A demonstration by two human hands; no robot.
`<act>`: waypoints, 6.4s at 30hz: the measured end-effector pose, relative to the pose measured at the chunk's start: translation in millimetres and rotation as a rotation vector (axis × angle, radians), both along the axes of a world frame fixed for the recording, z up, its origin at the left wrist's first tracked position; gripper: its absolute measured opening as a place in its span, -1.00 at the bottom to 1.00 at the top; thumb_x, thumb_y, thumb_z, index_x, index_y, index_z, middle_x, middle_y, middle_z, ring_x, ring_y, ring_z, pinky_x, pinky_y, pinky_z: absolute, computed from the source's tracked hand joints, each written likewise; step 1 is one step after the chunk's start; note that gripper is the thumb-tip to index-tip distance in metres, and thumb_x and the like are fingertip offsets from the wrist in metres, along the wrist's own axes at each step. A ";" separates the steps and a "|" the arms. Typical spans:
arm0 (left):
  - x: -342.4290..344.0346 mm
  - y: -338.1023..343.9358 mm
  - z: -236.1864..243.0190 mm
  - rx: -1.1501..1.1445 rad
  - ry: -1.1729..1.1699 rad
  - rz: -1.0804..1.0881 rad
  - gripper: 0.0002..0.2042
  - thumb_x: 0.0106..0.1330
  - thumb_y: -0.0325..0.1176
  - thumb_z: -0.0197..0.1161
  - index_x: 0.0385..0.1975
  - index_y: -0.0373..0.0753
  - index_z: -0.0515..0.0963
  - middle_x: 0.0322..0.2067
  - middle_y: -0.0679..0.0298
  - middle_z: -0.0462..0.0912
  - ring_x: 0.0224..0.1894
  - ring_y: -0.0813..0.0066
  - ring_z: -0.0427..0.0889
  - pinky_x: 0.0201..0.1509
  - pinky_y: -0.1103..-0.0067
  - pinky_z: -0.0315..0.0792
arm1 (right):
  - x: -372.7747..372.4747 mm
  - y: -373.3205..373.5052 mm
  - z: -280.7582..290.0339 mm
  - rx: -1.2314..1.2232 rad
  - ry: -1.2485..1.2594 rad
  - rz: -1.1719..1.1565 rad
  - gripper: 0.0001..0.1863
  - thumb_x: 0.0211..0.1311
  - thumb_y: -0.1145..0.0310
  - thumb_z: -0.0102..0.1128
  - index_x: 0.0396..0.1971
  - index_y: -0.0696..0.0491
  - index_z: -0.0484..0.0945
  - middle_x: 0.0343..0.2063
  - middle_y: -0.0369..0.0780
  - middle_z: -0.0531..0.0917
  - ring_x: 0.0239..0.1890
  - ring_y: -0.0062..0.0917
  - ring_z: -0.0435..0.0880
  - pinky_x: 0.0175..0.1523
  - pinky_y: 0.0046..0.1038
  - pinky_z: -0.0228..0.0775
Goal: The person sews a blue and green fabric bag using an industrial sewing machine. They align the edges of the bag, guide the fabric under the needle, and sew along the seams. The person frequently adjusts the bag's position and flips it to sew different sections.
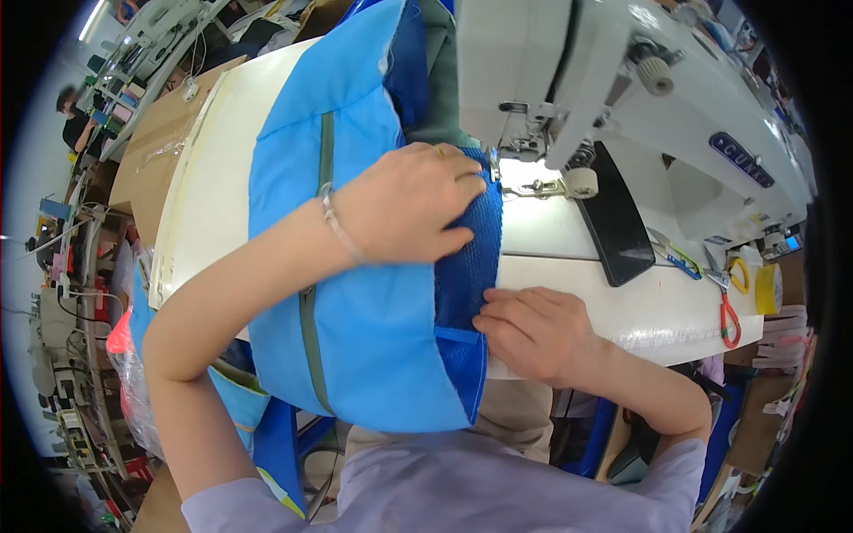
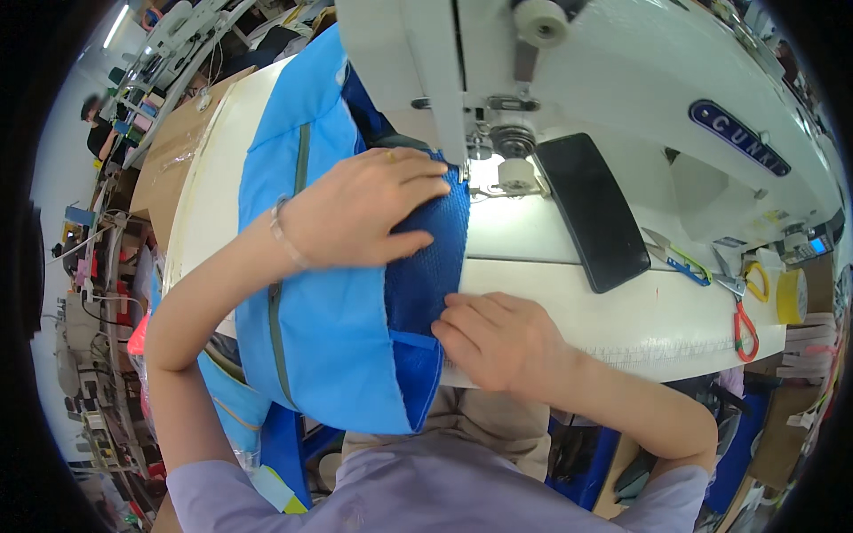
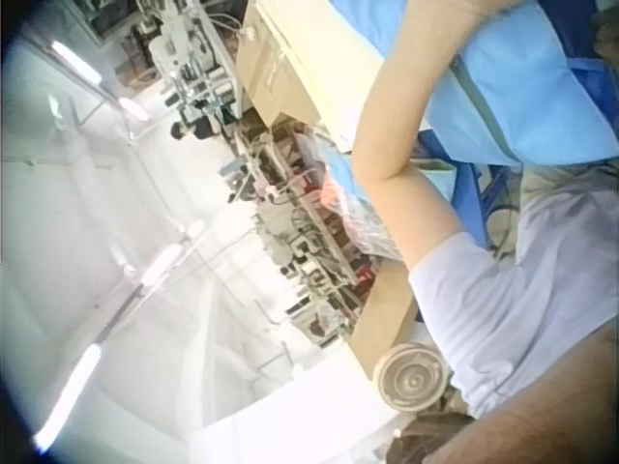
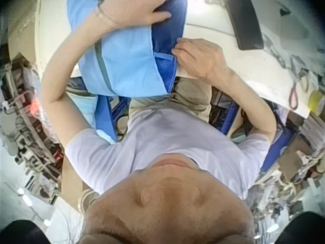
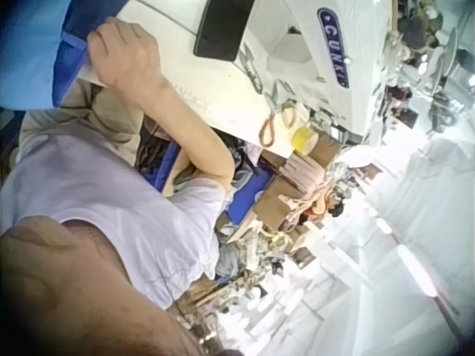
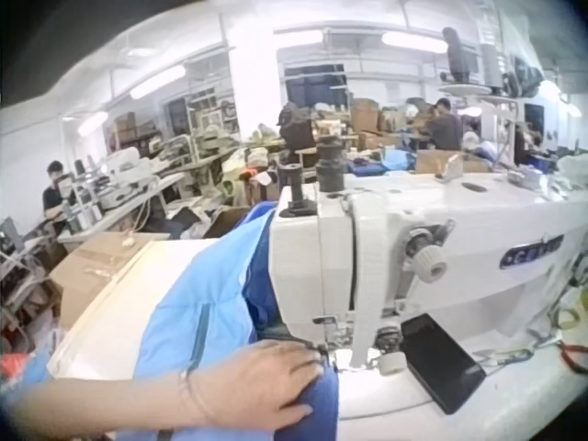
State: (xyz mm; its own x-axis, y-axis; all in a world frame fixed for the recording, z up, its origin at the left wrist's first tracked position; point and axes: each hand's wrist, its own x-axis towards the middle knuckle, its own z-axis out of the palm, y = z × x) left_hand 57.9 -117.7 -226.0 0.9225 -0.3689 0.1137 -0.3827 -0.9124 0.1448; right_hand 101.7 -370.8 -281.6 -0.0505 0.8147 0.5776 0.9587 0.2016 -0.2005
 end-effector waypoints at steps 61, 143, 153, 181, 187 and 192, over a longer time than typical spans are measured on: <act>-49.0 -40.0 -30.8 0.163 -0.270 -0.179 -0.65 0.03 -0.38 0.32 -0.17 -0.42 0.66 -0.27 0.17 0.60 -0.12 0.23 0.60 0.40 0.10 0.42 | -22.4 -18.7 1.4 -0.087 -0.075 0.013 -0.69 0.13 0.42 0.24 -0.15 0.25 0.71 -0.19 -0.13 0.70 -0.04 -0.34 0.72 0.02 -0.42 0.56; 5.3 10.3 -34.3 -0.104 -0.329 -0.222 -0.68 0.03 -0.52 0.35 -0.15 -0.16 0.73 -0.23 0.34 0.65 -0.20 0.39 0.63 -0.11 0.46 0.54 | 24.9 13.2 -13.5 0.082 0.006 -0.016 -0.68 -0.05 0.47 0.34 -0.21 0.22 0.69 -0.17 -0.16 0.70 -0.05 -0.34 0.69 0.02 -0.39 0.58; 12.6 13.3 -50.3 -0.191 -0.415 -0.216 -0.66 -0.01 -0.55 0.36 -0.17 -0.16 0.74 -0.24 0.34 0.69 -0.22 0.33 0.64 -0.13 0.44 0.57 | 26.1 16.2 -9.2 0.054 0.029 -0.062 -0.68 -0.06 0.49 0.34 -0.21 0.20 0.70 -0.18 -0.15 0.73 -0.09 -0.33 0.73 -0.02 -0.34 0.62; 40.2 27.1 -58.0 -0.210 -0.459 -0.099 -0.80 0.11 -0.59 0.34 -0.30 -0.15 0.77 -0.25 0.31 0.77 -0.31 0.27 0.64 -0.15 0.42 0.56 | 46.7 22.9 -8.5 0.022 0.131 -0.169 -0.66 0.10 0.41 0.45 -0.11 0.17 0.68 -0.06 -0.17 0.71 0.05 -0.35 0.68 0.16 -0.30 0.52; 44.3 30.7 -58.0 -0.184 -0.432 -0.085 -0.76 0.13 -0.57 0.33 -0.24 -0.11 0.79 -0.25 0.32 0.80 -0.29 0.26 0.66 -0.15 0.40 0.55 | 52.1 23.4 -12.5 0.064 0.143 -0.152 -0.67 0.13 0.42 0.44 -0.10 0.17 0.68 -0.03 -0.15 0.71 0.07 -0.30 0.68 0.15 -0.29 0.53; 39.9 33.5 -57.8 -0.177 -0.403 -0.069 -0.77 0.13 -0.56 0.33 -0.25 -0.10 0.79 -0.25 0.31 0.80 -0.29 0.27 0.66 -0.14 0.41 0.55 | 72.1 21.3 -4.9 0.097 0.254 -0.333 -0.73 0.16 0.42 0.41 -0.14 0.18 0.71 -0.21 -0.10 0.75 -0.13 -0.23 0.75 -0.05 -0.28 0.60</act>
